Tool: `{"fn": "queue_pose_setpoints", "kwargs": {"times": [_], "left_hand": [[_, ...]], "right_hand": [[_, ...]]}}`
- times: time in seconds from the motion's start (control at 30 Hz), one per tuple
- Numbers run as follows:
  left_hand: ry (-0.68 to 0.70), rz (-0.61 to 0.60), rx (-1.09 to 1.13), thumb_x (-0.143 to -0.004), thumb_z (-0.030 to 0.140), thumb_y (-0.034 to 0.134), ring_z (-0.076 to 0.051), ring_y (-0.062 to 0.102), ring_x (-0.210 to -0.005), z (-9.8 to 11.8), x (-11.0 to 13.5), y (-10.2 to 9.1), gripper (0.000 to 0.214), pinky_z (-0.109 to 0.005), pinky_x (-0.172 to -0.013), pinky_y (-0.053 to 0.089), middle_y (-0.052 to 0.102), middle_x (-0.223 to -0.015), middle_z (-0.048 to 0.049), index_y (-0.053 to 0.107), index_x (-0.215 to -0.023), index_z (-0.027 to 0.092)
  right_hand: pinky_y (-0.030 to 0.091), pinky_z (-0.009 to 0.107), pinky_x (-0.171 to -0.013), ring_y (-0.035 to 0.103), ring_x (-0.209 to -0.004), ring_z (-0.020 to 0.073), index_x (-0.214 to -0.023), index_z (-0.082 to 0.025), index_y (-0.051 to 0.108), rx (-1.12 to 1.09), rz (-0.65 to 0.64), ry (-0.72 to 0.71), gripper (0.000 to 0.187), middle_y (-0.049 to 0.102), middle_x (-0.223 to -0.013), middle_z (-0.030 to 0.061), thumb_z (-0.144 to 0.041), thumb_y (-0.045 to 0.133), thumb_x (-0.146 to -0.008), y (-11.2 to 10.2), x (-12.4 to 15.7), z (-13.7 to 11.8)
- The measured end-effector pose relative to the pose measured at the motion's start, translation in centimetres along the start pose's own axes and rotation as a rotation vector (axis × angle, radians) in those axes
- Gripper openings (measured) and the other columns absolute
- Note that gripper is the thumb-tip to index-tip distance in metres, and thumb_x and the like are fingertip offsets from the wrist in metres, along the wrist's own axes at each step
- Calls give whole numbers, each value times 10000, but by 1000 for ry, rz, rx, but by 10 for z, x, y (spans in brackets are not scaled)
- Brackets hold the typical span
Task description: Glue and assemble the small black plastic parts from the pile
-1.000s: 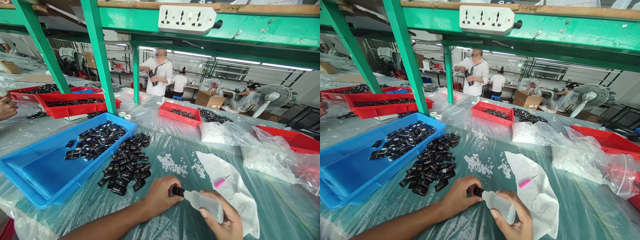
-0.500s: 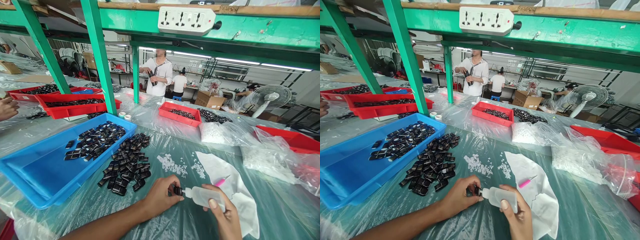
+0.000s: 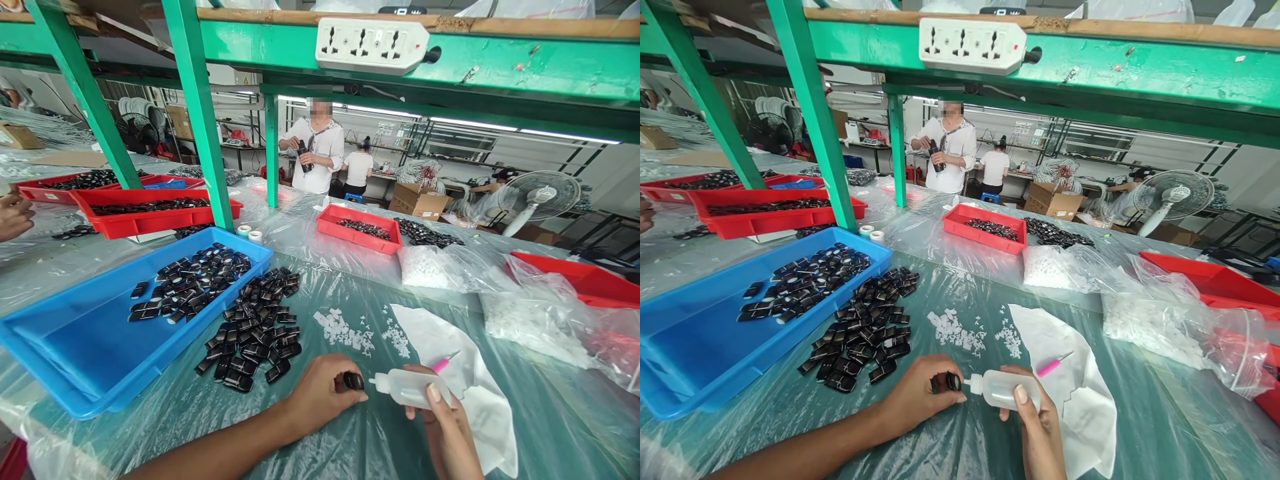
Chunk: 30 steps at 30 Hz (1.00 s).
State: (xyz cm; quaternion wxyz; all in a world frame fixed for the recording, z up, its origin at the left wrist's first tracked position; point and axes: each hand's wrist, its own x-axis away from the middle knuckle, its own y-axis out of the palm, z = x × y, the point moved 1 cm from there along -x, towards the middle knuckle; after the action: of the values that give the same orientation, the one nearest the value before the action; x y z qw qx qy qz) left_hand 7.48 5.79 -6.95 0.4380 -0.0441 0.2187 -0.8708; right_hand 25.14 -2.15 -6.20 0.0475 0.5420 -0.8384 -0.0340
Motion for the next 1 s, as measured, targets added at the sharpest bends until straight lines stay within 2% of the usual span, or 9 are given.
{"fn": "queue_pose_setpoints", "kwargs": {"times": [0.37, 0.53, 0.67, 0.8, 0.9, 1.0], "left_hand": [[-58, 2, 18, -704, 260, 724, -142, 590, -680, 0, -2, 0, 178, -204, -612, 438, 641, -784, -28, 702, -843, 150], [-46, 34, -19, -722, 289, 710, -139, 581, -668, 0, -1, 0, 161, -196, -587, 419, 632, -736, -18, 693, -806, 153], [-32, 31, -62, -728, 271, 704, -135, 573, -663, 1, -1, 0, 132, -191, -583, 406, 631, -726, -12, 684, -778, 151], [-24, 18, -77, -736, 275, 698, -130, 569, -658, 1, -1, 0, 128, -185, -573, 396, 631, -728, -7, 675, -764, 152], [-26, 18, -85, -739, 283, 694, -130, 565, -649, 0, 0, 0, 138, -184, -563, 392, 627, -718, -5, 666, -757, 149], [-22, 20, -93, -745, 292, 687, -133, 566, -657, -1, 0, 0, 144, -186, -567, 393, 624, -712, -3, 660, -752, 151]], "right_hand": [[350, 258, -668, 485, -607, 147, -946, -187, 593, 85, 36, -3, 436, 513, -543, -25, -580, 569, -758, 3, 1, 1], [374, 245, -632, 483, -580, 122, -935, -187, 601, 114, 37, -36, 420, 619, -692, 7, -567, 580, -755, 3, 2, 1], [419, 230, -585, 518, -603, 132, -935, -193, 620, 164, 60, -72, 415, 644, -765, 23, -557, 603, -735, 4, 4, 0], [480, 236, -643, 603, -755, 192, -920, -200, 643, 235, 94, -163, 387, 657, -827, 42, -523, 641, -708, 5, 7, 2], [491, 234, -704, 612, -837, 205, -903, -208, 658, 261, 100, -264, 334, 665, -930, 57, -478, 658, -706, 5, 8, 4], [486, 226, -736, 604, -871, 201, -893, -220, 663, 260, 93, -322, 293, 663, -944, 54, -445, 670, -705, 5, 10, 5]]}}
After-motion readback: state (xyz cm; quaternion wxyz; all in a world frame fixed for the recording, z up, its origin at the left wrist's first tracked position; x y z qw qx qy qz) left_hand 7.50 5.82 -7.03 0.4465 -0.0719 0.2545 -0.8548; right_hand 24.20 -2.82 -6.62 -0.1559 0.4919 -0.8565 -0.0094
